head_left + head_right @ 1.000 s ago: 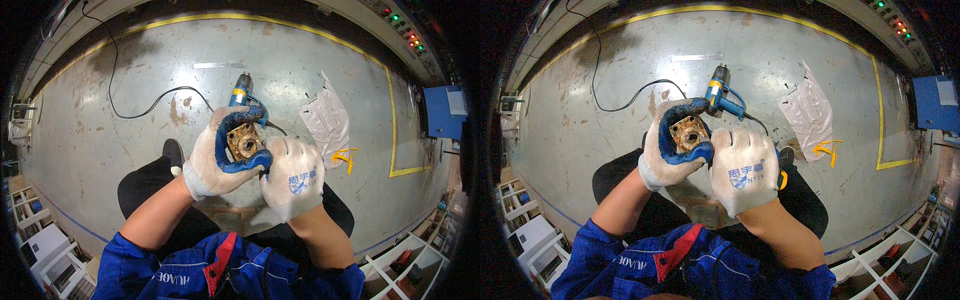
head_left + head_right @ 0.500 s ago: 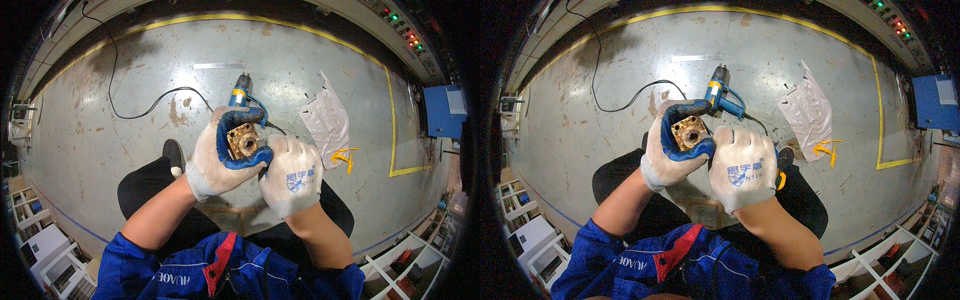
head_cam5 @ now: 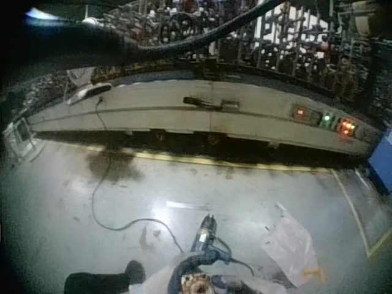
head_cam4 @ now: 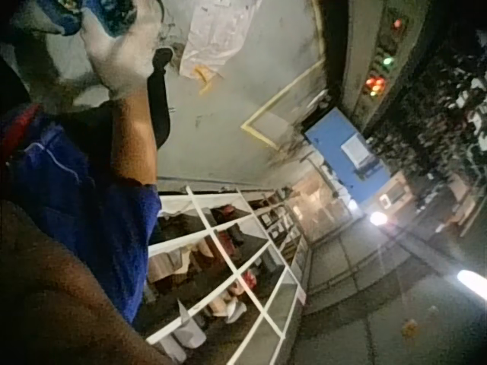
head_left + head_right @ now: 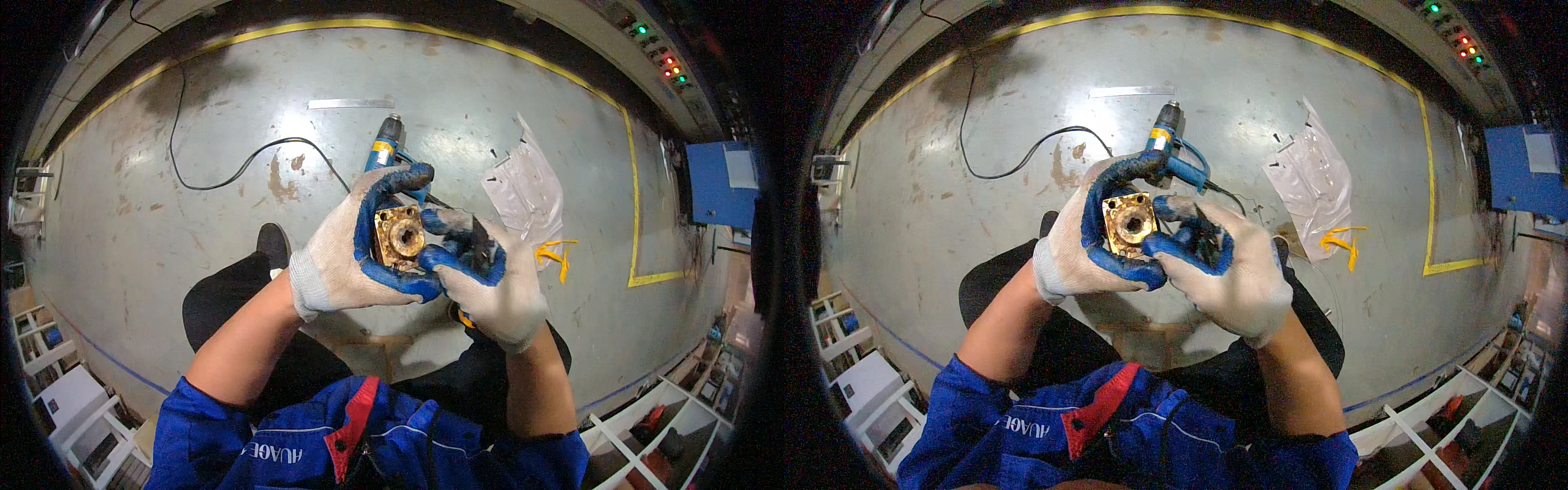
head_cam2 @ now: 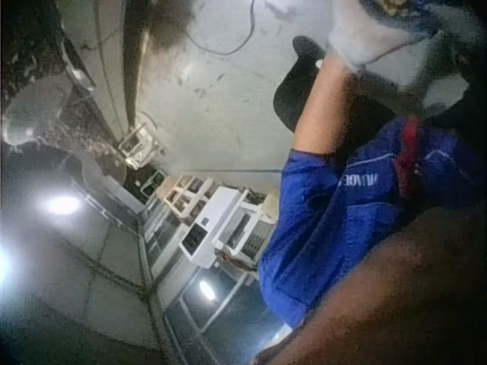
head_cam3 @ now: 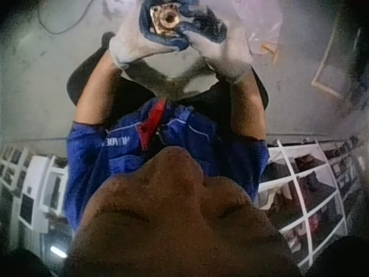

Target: The person holds a small mechanical component and uses a utility knife to scrape away residue and prying off pieces while wearing gloves.

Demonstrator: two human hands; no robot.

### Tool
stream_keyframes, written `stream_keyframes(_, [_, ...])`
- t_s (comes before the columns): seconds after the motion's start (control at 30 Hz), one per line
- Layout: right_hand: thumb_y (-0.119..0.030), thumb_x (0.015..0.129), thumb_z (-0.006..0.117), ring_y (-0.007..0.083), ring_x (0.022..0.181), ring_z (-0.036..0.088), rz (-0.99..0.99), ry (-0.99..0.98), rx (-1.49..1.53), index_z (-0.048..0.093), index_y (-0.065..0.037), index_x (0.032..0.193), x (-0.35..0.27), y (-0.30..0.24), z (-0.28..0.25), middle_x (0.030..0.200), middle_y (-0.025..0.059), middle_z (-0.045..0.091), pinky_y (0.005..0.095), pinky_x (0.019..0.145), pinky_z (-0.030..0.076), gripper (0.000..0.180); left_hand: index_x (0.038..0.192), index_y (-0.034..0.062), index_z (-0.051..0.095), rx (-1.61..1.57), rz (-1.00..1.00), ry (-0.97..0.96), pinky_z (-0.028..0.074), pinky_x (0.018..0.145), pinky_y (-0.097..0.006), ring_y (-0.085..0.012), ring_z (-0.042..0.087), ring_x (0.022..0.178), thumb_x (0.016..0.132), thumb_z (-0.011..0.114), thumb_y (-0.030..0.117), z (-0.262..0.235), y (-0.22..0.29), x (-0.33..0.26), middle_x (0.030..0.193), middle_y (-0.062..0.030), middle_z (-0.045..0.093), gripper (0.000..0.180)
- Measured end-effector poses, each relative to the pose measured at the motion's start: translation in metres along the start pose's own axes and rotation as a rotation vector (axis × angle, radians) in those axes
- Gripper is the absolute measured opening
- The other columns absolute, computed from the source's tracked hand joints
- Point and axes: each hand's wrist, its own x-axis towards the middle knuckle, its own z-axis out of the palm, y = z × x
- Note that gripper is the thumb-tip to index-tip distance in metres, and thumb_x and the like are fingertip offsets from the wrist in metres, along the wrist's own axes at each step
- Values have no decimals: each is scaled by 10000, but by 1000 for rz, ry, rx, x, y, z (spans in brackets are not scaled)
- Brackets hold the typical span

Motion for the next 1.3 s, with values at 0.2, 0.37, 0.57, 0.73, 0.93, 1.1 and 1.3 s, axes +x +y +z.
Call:
stream_keyframes(0.2, [-126,835,762,293,851,730,77,-145,-163,690,27,1096,4,2,-10,982,214,717,378,772,565,310,1492,-5,372,-103,-140,-23,480,1071,-388,-279,621,1226,690,941,269,6,3,1,1350,-196,587,1020])
stream_keyframes(0.37, [-147,810,773,378,837,715,-133,-52,-446,676,13,1030,-3,-1,-5,937,219,697,429,733,565,288,1465,-22,409,271,-23,-76,488,1068,-431,-390,623,1216,699,902,260,4,9,8,1341,-258,585,954])
stream_keyframes(0.57, [-159,776,785,369,835,710,-95,-130,-560,663,18,1020,5,7,-2,929,220,689,439,724,560,326,1451,-27,416,324,33,-75,501,1051,-433,-415,632,1191,695,882,242,3,4,8,1318,-276,593,928])
stream_keyframes(0.73, [-200,756,796,384,838,699,-87,-69,-471,668,7,1003,9,11,3,910,219,680,446,728,562,347,1395,-12,431,152,-130,-75,551,956,-419,-390,696,1070,697,904,275,5,7,6,1203,-237,660,891])
stream_keyframes(0.93, [-130,853,717,162,704,666,161,-121,-78,659,32,1008,16,2,2,797,102,689,339,672,547,231,1362,9,461,118,-41,-7,546,950,-373,-265,681,1083,681,945,240,2,-2,-1,1187,-160,655,866])
stream_keyframes(1.1, [-91,901,676,92,702,606,331,-83,97,672,22,1065,11,6,4,815,21,676,287,656,535,200,1389,3,492,14,-70,-36,516,1013,-336,-160,622,1166,676,951,97,-5,-2,-5,1278,-97,627,852])
stream_keyframes(1.3, [-83,905,666,99,773,618,429,-45,380,660,5,1129,5,11,7,903,36,683,289,693,540,240,1383,-3,507,-21,-69,-91,518,1029,-335,-159,624,1186,684,941,88,-12,-4,-4,1319,-110,630,827])
